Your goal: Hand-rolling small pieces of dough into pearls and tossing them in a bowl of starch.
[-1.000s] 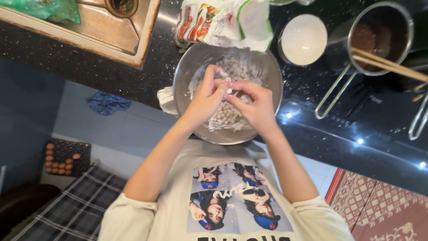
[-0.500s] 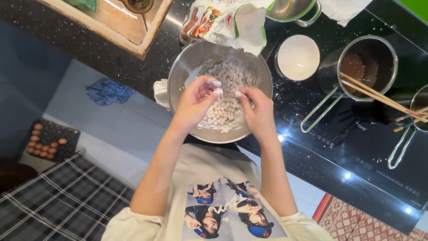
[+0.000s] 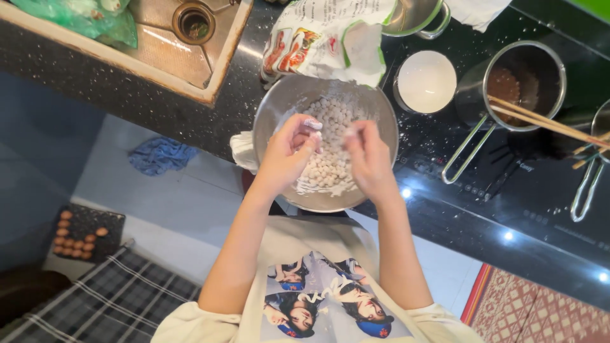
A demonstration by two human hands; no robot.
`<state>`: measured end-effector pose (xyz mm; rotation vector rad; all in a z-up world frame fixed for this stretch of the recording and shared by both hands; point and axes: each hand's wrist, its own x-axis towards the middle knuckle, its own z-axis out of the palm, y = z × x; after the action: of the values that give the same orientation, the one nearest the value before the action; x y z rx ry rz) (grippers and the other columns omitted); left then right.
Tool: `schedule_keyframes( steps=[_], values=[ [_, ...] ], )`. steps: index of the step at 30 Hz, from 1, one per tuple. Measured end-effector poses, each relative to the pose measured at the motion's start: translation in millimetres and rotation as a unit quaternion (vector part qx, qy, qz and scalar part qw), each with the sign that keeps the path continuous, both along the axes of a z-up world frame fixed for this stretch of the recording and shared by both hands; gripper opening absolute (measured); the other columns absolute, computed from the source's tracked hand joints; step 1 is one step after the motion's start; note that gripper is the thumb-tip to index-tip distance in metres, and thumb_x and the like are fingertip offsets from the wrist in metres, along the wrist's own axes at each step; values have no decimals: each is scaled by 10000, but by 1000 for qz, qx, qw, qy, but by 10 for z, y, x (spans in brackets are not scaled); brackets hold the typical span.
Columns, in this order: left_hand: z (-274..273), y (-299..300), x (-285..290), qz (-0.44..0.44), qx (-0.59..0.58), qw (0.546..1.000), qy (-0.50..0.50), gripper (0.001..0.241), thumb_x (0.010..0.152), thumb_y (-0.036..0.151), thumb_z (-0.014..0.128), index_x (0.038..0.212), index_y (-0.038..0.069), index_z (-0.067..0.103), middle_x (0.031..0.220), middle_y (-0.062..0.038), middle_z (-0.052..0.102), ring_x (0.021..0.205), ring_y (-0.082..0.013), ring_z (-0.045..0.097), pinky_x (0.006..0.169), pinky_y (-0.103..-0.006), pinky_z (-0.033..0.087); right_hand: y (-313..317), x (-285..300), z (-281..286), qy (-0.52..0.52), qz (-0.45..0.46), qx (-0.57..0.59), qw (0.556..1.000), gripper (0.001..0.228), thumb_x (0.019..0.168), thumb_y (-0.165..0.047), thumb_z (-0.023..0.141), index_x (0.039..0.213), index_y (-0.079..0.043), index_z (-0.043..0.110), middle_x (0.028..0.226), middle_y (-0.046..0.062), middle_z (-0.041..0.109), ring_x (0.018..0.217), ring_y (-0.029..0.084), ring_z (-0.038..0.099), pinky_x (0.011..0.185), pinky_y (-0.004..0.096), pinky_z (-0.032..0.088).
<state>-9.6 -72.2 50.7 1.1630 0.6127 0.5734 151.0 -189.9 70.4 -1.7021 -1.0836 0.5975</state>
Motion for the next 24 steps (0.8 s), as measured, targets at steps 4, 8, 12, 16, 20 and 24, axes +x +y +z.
schedule_keyframes(
  steps=[4, 8, 12, 16, 20, 24],
  values=[
    [46, 200, -135, -22, -13, 1000, -6, 149, 1057, 47, 565, 1200, 11, 580, 936, -35, 622, 818, -87, 620, 748, -247, 545, 97, -50, 107, -41, -61, -143, 987, 133, 1047, -152, 662, 1097, -35, 704, 895, 100, 714, 771, 177, 638, 733, 316, 511],
    [84, 291, -91, -74, -29, 997, 6, 224, 1014, 46, 559, 1235, 23, 536, 931, -35, 648, 790, -86, 639, 684, -250, 550, 241, -220, 530, -48, 20, -26, 998, 442, 815, -71, 783, 1239, 1, 677, 1138, 119, 696, 925, 156, 659, 788, 299, 514],
    [120, 382, 39, -125, 12, 992, -4, 342, 959, 16, 610, 1280, 32, 493, 919, -38, 675, 826, -78, 673, 717, -244, 563, 206, -321, 347, 4, -5, 11, 1000, 280, 831, -37, 787, 1104, -5, 738, 1081, 89, 732, 984, 148, 691, 852, 290, 550],
    [224, 507, 85, -143, 50, 988, 33, 385, 939, 24, 669, 1281, 29, 493, 889, -55, 673, 784, -98, 664, 667, -268, 545, 176, -267, 210, 44, -82, -39, 995, 177, 904, -42, 747, 1073, -14, 704, 978, 67, 716, 888, 141, 674, 784, 274, 542],
    [-201, 621, 19, -140, 225, 956, 126, 448, 921, 48, 704, 1319, 44, 500, 1027, -120, 660, 918, -230, 641, 784, -384, 542, 47, -34, 128, -63, -60, -185, 979, 178, 1049, -171, 653, 1109, -20, 723, 1043, 121, 749, 932, 244, 723, 869, 361, 567],
    [-68, 507, 86, -200, 434, 850, 222, 912, 677, 227, 862, 1442, 36, 403, 1335, -272, 488, 1190, -441, 549, 910, -549, 507, 331, 85, 198, -200, 49, -217, 954, 625, 817, -351, 897, 1297, -53, 628, 1333, 229, 605, 1213, 403, 595, 994, 473, 486]
  ],
)
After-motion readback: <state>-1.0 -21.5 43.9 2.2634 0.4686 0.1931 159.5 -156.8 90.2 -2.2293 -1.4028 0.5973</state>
